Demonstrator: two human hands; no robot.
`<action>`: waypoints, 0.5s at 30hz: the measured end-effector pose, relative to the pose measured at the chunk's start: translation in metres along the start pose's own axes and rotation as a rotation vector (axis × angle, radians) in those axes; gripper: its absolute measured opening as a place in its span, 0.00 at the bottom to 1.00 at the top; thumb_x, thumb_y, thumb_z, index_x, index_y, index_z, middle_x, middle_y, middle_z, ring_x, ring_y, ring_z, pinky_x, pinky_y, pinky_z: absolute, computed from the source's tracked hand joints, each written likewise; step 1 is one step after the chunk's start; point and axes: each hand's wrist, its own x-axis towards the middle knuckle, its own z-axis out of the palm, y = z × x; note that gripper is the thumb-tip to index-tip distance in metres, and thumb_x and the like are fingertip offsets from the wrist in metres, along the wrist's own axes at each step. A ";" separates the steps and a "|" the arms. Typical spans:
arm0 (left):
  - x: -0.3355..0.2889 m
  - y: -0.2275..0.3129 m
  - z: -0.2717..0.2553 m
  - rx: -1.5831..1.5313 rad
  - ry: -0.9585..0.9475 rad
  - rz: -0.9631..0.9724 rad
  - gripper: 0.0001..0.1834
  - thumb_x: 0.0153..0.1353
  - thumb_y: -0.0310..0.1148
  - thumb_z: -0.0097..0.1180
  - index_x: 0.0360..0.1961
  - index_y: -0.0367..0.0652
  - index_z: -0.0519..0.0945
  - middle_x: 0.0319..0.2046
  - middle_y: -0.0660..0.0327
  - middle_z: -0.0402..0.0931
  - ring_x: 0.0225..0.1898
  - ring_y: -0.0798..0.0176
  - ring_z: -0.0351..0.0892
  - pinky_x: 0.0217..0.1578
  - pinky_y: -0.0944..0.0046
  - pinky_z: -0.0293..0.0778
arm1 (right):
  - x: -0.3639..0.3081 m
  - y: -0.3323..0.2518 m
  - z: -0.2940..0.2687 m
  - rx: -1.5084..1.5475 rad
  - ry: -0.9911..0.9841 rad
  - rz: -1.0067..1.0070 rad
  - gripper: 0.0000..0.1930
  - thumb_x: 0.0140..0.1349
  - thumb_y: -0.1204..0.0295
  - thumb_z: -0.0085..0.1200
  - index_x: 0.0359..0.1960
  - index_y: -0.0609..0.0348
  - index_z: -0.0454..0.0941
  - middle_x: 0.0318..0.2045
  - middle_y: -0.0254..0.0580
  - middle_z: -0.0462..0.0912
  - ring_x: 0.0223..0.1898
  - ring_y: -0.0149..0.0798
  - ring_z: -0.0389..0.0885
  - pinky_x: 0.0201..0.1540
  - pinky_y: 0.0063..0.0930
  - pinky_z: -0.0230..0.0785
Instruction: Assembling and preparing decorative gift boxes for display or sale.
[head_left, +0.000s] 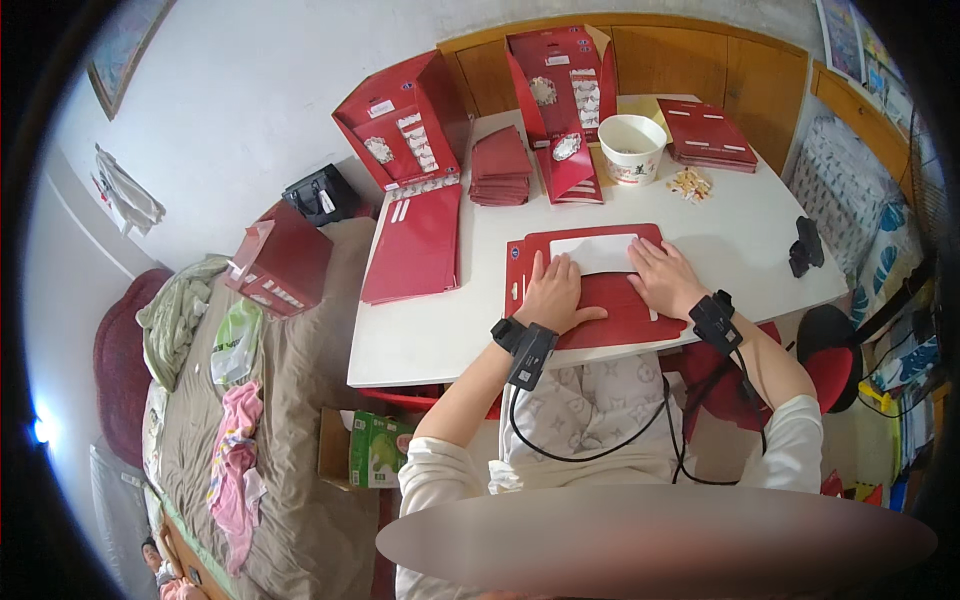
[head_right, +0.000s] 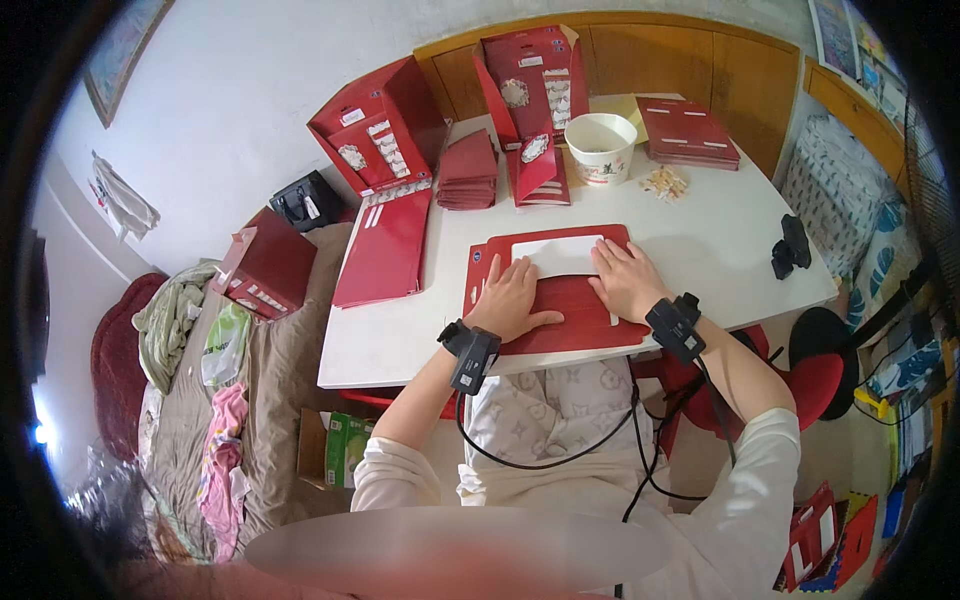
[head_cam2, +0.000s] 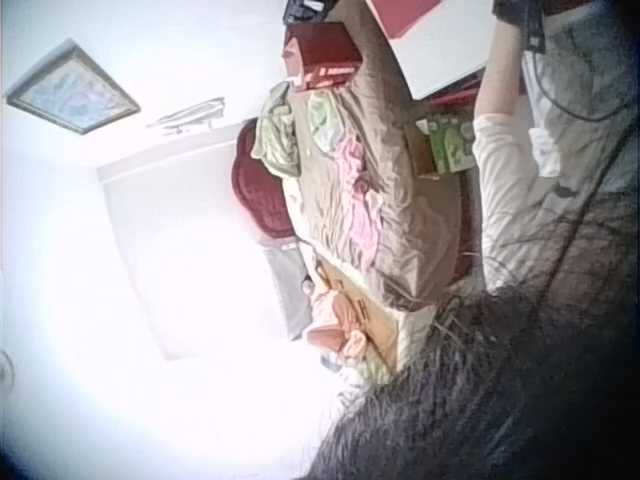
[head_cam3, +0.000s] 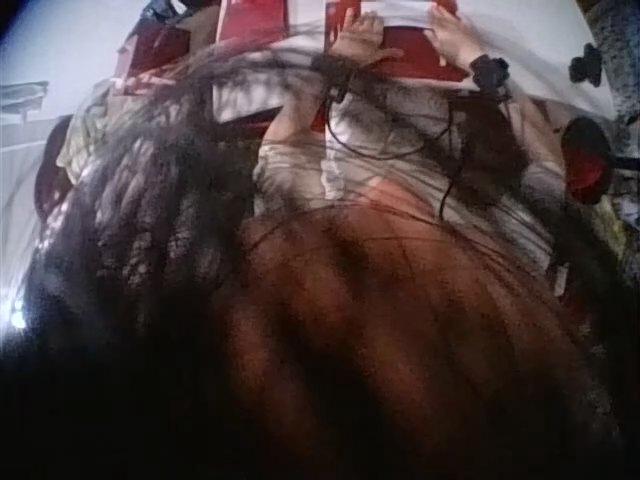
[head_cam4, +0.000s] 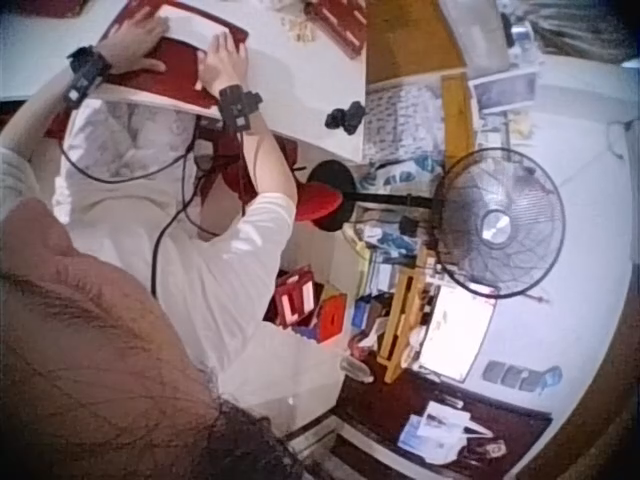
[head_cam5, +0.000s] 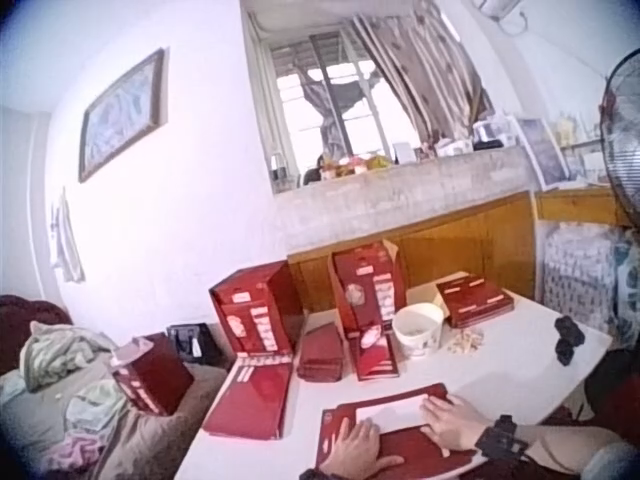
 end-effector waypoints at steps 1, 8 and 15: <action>0.002 0.001 -0.006 0.003 0.003 0.003 0.51 0.48 0.68 0.48 0.51 0.24 0.63 0.53 0.39 0.63 0.57 0.43 0.63 0.62 0.43 0.46 | 0.000 -0.002 -0.001 -0.040 0.036 0.003 0.22 0.59 0.65 0.47 0.51 0.67 0.67 0.53 0.52 0.70 0.55 0.46 0.67 0.57 0.40 0.57; 0.015 -0.009 0.002 -0.068 -0.051 0.088 0.54 0.44 0.67 0.54 0.61 0.35 0.55 0.59 0.46 0.58 0.63 0.46 0.53 0.62 0.37 0.36 | 0.031 0.006 0.010 -0.104 0.239 -0.189 0.04 0.52 0.71 0.48 0.27 0.56 0.73 0.28 0.36 0.74 0.34 0.39 0.71 0.39 0.32 0.63; 0.007 -0.001 -0.002 -0.122 0.020 0.046 0.54 0.43 0.64 0.57 0.61 0.33 0.56 0.52 0.47 0.63 0.57 0.46 0.60 0.62 0.38 0.40 | 0.032 0.000 0.003 0.063 0.109 -0.104 0.07 0.46 0.75 0.51 0.29 0.61 0.70 0.29 0.42 0.76 0.36 0.43 0.77 0.37 0.39 0.69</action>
